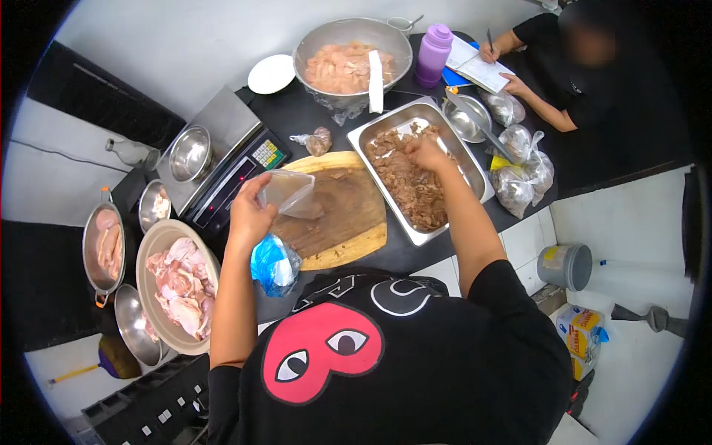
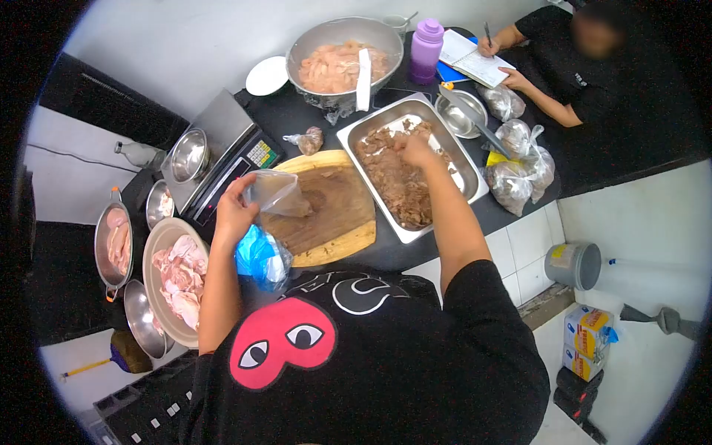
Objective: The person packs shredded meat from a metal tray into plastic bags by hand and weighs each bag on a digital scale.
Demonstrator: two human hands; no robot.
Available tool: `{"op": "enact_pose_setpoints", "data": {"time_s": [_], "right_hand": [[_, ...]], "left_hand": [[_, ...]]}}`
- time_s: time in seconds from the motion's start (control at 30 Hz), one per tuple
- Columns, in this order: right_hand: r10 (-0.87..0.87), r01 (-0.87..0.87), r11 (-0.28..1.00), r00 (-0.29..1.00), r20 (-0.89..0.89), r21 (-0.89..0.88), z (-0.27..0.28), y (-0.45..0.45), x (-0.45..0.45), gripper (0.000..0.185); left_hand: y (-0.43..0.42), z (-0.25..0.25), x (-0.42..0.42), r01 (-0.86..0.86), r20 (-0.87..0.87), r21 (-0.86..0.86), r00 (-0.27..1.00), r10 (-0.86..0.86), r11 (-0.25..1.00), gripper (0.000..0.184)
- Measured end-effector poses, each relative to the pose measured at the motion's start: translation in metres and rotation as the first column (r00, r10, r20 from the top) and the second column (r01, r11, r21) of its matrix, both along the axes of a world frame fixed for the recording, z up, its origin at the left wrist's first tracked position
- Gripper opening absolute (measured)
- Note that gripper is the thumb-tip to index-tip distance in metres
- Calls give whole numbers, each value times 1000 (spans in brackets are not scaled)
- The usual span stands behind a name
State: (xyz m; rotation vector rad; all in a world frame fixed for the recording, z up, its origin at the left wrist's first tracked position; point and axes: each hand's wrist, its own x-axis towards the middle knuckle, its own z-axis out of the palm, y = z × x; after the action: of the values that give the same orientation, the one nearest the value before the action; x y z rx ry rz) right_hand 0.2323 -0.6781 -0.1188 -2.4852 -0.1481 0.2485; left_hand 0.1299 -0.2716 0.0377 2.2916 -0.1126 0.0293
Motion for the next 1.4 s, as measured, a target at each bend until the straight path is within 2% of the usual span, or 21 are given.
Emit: {"op": "enact_pose_setpoints", "data": {"time_s": [0.1, 0.17, 0.2, 0.3, 0.33, 0.43, 0.47, 0.57, 0.67, 0.77, 0.87, 0.9, 0.97, 1.0, 1.1, 1.23, 1.3, 1.4], "right_hand": [[-312, 314, 944, 949, -33, 97, 28, -51, 3, 14], [-388, 392, 920, 916, -103, 14, 48, -71, -7, 15], [-426, 426, 904, 895, -135, -29, 53, -78, -10, 15], [-200, 192, 976, 977, -69, -102, 28, -92, -14, 19], [-208, 202, 978, 968, -139, -54, 23, -91, -15, 28], [45, -58, 980, 996, -72, -193, 13, -84, -20, 43], [-28, -18, 986, 964, -265, -169, 14, -83, -17, 54], [15, -96, 954, 962, -272, -285, 38, -69, -19, 42], [57, -128, 927, 977, -203, -352, 17, -74, -16, 23], [227, -155, 926, 957, 180, -345, -4, -91, -25, 11], [-18, 24, 994, 998, 67, -102, 31, -92, -36, 13], [-100, 99, 994, 995, 28, 44, 30, -96, -37, 13], [-243, 256, 912, 967, -81, 320, 28, -106, -40, 12], [-246, 298, 852, 953, -174, 430, 37, -107, -45, 12], [-370, 541, 674, 837, -403, 504, 57, -97, -54, 11], [-298, 475, 633, 878, -375, 611, 95, -60, -62, 11], [-266, 393, 628, 919, -289, 672, 121, -26, -62, 13], [-135, 230, 689, 972, -190, 687, 174, 32, -63, 14]], "left_hand": [[2, 2, -5, -28, -23, -12, 999, 27, 1000, 52], [4, 6, -8, -68, -94, -17, 993, 66, 998, 53], [7, 0, -7, -68, -63, -61, 996, 64, 996, 53], [15, -12, -7, -31, -15, -24, 999, 30, 999, 57], [13, -12, -9, -33, 4, -33, 999, 33, 999, 58], [14, -14, -11, -85, -121, -93, 990, 74, 992, 58], [14, -13, -12, -91, -125, -87, 989, 80, 992, 58], [15, -7, -15, -109, -139, -73, 985, 99, 991, 58], [16, -2, -17, -133, -159, -87, 980, 118, 987, 55], [15, -1, -18, -154, -188, -127, 974, 128, 980, 56], [11, -1, -18, -152, -196, -128, 973, 125, 980, 55], [8, 0, -18, -146, -200, -121, 973, 120, 982, 55], [6, -3, -16, -115, -181, -101, 979, 95, 988, 55], [6, -10, -14, -90, -159, -85, 984, 75, 992, 55], [-3, -11, -10, -53, -152, -88, 988, 39, 995, 53], [-16, -18, -5, 34, -25, -35, 999, -35, 999, 51], [-25, -16, -2, 55, -7, -17, 998, -55, 998, 52], [-37, -13, 5, 90, 72, 79, 993, -96, 993, 53]]}}
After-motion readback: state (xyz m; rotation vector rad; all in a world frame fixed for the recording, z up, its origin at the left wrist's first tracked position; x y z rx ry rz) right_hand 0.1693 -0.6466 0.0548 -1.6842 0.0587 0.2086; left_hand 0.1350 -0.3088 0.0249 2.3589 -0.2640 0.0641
